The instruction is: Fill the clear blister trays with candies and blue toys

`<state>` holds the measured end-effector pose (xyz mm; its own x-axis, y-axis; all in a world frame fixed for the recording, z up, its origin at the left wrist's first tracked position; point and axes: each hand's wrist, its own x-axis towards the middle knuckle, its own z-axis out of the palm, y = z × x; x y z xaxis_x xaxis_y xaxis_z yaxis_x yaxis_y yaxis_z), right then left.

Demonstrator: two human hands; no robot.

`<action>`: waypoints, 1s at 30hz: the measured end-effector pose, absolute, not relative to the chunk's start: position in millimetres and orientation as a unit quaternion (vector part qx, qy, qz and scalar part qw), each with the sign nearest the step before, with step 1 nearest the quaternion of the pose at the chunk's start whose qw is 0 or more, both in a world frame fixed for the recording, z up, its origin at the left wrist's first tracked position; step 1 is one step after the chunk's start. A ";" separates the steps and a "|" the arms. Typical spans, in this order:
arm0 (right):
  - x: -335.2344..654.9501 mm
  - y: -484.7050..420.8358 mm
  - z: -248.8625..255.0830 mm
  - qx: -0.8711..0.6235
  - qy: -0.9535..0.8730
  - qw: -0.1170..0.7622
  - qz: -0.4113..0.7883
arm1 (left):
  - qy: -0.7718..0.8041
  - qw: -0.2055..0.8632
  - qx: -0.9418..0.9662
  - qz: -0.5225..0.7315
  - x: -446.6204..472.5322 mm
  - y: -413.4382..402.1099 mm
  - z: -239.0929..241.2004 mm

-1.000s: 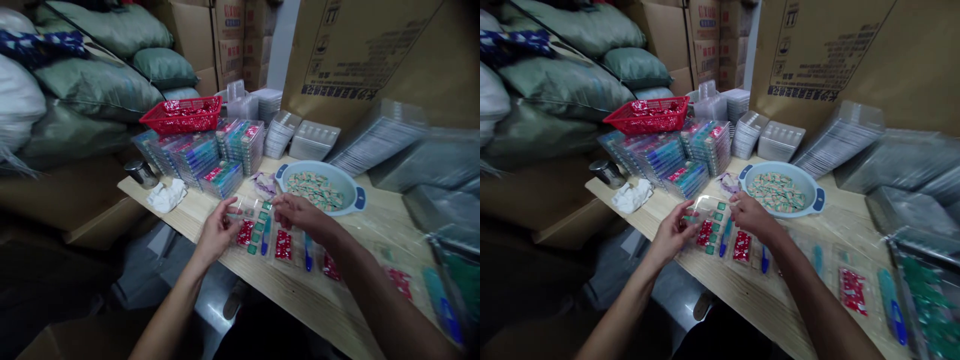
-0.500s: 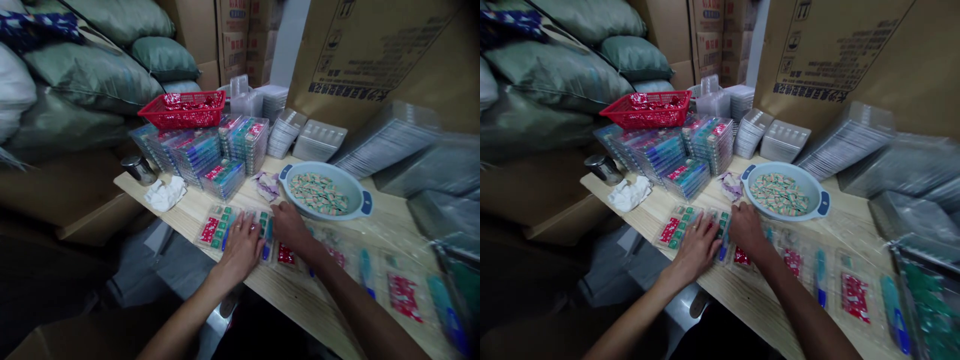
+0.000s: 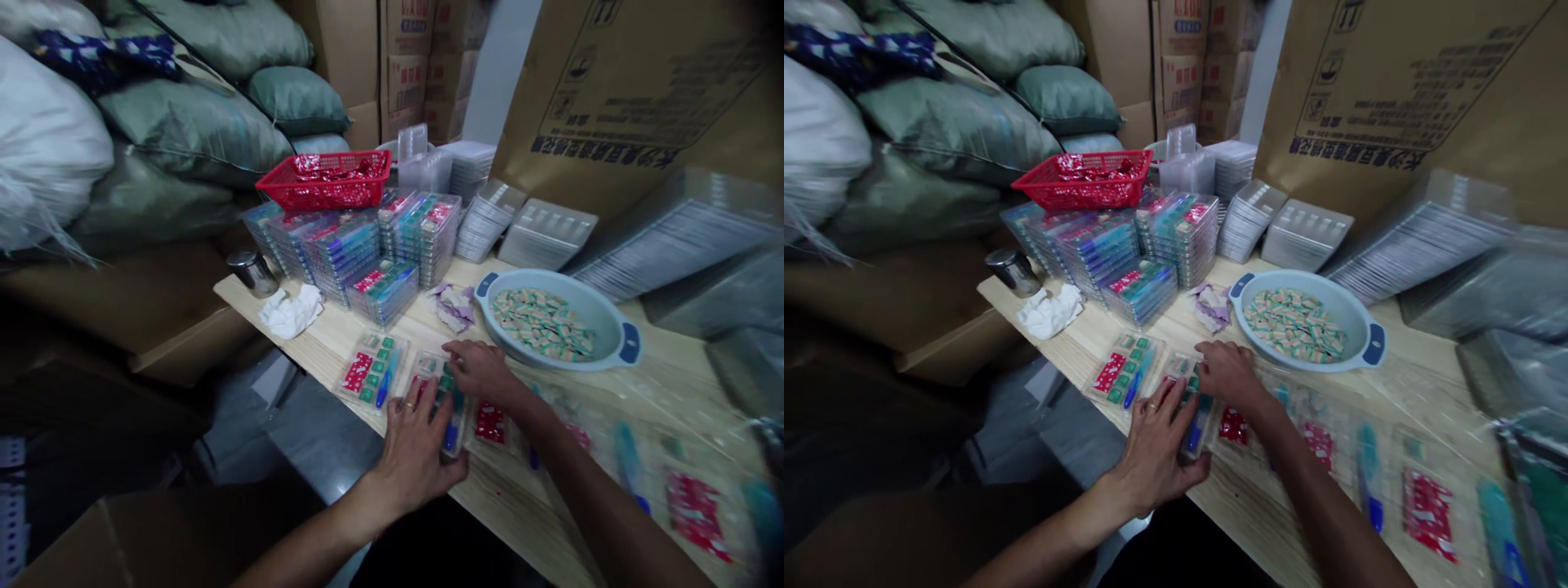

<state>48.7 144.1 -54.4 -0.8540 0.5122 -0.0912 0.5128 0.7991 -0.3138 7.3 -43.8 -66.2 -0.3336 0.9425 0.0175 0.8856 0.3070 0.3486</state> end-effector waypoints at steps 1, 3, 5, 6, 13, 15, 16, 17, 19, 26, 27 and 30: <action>48.2 144.0 -55.0 0.270 0.947 -0.002 -0.175 | 0.802 0.089 0.566 0.167 9.2 -43.9 -65.8; 47.6 144.9 -56.0 0.269 0.940 -0.028 -0.210 | 0.793 0.073 0.570 0.202 13.7 -45.0 -64.5; 48.4 147.2 -55.0 0.265 0.925 -0.091 -0.255 | 0.780 0.053 0.580 0.228 18.1 -48.0 -61.8; 49.7 148.7 -53.2 0.261 0.916 -0.132 -0.274 | 0.773 0.040 0.586 0.238 19.3 -50.1 -59.6; 75.5 151.9 -30.0 0.220 0.879 -0.277 -0.320 | 0.818 -0.082 0.525 0.219 -25.2 -66.3 -35.3; 82.0 150.3 -30.9 0.210 0.882 -0.281 -0.316 | 0.848 -0.052 0.496 0.178 -48.4 -70.2 -33.0; 84.2 149.1 -33.3 0.203 0.883 -0.281 -0.316 | 0.860 -0.027 0.486 0.154 -58.4 -71.8 -33.1; 85.8 147.4 -36.5 0.197 0.884 -0.280 -0.318 | 0.869 -0.001 0.478 0.131 -66.6 -73.2 -33.7; 87.8 142.3 -43.8 0.189 0.887 -0.274 -0.321 | 0.880 0.037 0.462 0.101 -76.7 -74.8 -35.2; 92.1 114.4 -59.4 0.182 0.893 -0.239 -0.334 | 0.884 0.059 0.449 0.115 -69.8 -70.3 -36.6; 92.8 111.5 -60.4 0.180 0.894 -0.239 -0.334 | 0.874 0.061 0.466 0.121 -67.3 -69.5 -37.4; 96.6 106.9 -61.4 0.181 0.894 -0.247 -0.326 | 0.846 0.072 0.510 0.141 -61.4 -67.6 -39.0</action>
